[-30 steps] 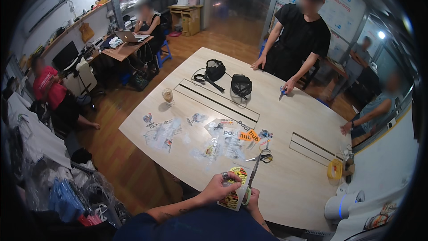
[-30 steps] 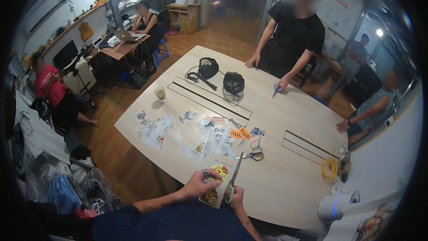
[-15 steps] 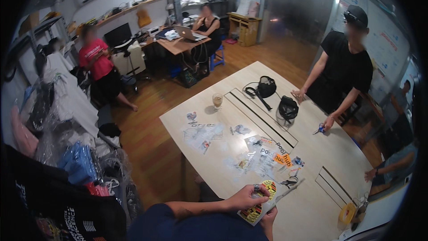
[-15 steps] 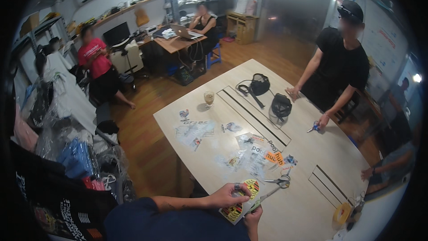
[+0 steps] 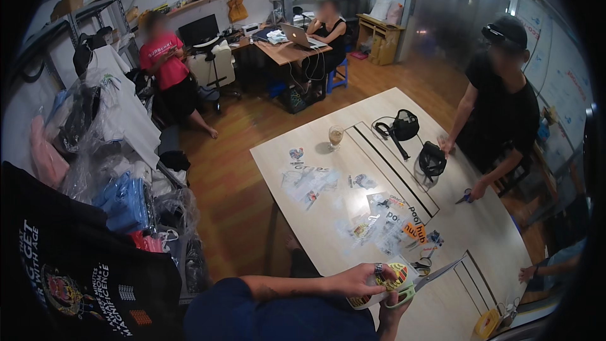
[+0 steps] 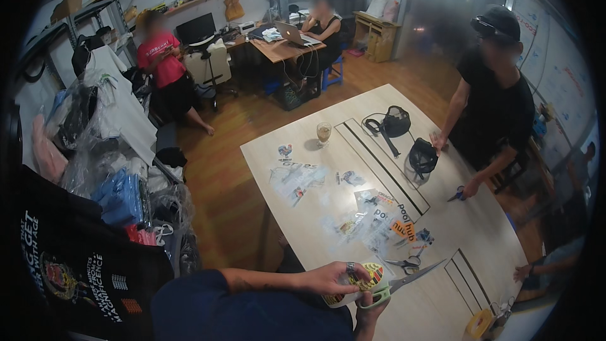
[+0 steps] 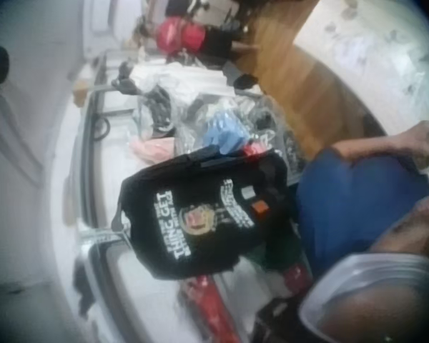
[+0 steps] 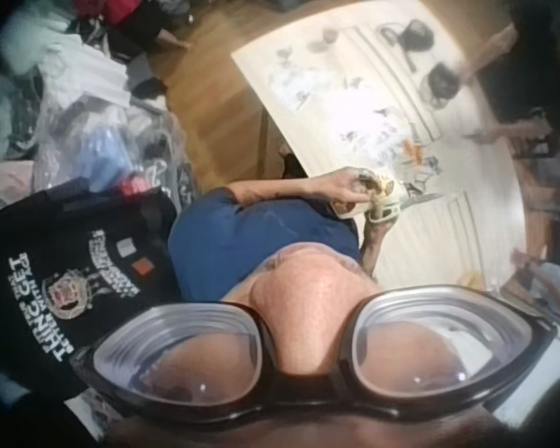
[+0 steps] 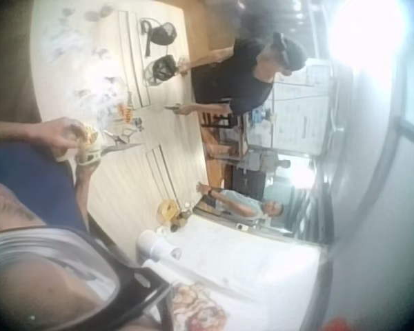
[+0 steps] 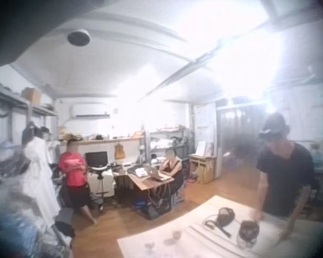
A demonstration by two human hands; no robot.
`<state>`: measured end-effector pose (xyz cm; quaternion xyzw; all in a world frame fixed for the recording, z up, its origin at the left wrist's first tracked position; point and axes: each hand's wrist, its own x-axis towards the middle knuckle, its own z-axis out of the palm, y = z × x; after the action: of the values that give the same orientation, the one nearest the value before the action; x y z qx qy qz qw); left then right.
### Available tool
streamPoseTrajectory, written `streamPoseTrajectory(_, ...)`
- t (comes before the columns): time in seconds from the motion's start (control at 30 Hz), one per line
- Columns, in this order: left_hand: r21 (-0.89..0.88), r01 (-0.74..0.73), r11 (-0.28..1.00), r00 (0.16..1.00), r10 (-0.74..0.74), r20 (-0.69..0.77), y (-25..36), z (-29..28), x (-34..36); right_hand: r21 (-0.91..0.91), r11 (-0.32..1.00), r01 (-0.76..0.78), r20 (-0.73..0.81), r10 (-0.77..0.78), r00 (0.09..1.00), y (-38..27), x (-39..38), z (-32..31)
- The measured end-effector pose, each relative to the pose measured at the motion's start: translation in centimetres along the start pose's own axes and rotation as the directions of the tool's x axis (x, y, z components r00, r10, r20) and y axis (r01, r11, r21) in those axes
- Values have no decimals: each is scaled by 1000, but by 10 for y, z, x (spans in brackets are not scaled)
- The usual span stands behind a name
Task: The person uses scissors to cut out Porsche logo stickers from a sheet, then peels the backing and arranges the stickers on a table. They handle multiple stickers and organize them into a stack.
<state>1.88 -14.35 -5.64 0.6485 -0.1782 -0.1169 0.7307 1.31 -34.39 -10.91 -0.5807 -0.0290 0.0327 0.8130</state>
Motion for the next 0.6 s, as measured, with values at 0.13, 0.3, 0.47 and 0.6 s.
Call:
streamPoseTrajectory(0.13,-3,0,1000,1000,0,-12,7,-7,-2,-24,999,27,34,-26,999,1,4,-4)
streamPoseTrajectory(0.3,52,24,998,977,-13,-211,33,-51,2,62,995,82,-109,-75,991,-4,2,4)
streamPoseTrajectory(0.47,-132,-517,846,837,466,-288,142,-72,-14,35,995,93,-122,-88,989,-11,1,7)
streamPoseTrajectory(0.6,-308,-804,509,539,842,-14,210,-64,-11,33,996,79,-138,-73,988,-4,1,7)
